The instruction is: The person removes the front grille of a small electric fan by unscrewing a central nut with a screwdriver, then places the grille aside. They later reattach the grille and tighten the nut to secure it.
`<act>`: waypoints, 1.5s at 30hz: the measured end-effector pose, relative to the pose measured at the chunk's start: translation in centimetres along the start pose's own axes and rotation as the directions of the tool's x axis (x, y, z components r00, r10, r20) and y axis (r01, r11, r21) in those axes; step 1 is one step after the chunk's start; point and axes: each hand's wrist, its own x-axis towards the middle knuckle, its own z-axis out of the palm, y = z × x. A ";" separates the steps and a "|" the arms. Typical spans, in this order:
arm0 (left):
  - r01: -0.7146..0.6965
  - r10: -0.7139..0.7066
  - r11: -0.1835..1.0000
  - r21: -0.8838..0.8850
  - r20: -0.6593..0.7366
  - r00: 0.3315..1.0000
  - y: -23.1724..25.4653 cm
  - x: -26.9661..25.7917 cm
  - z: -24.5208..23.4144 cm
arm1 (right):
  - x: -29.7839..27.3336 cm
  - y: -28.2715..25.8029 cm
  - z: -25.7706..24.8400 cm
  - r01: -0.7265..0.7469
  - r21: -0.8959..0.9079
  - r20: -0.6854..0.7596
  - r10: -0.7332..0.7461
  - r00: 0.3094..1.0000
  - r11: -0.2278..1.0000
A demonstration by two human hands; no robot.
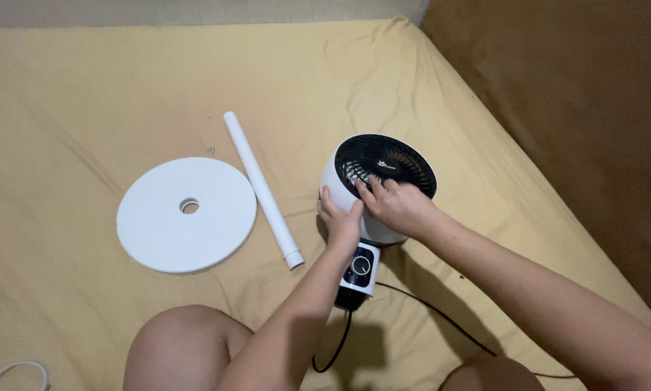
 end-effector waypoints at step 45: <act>-0.074 0.063 0.969 0.235 0.054 0.997 0.8 -0.9 -1.8 | -3.1 0.7 -5.0 -0.296 0.138 -0.162 0.317 0.935 0.945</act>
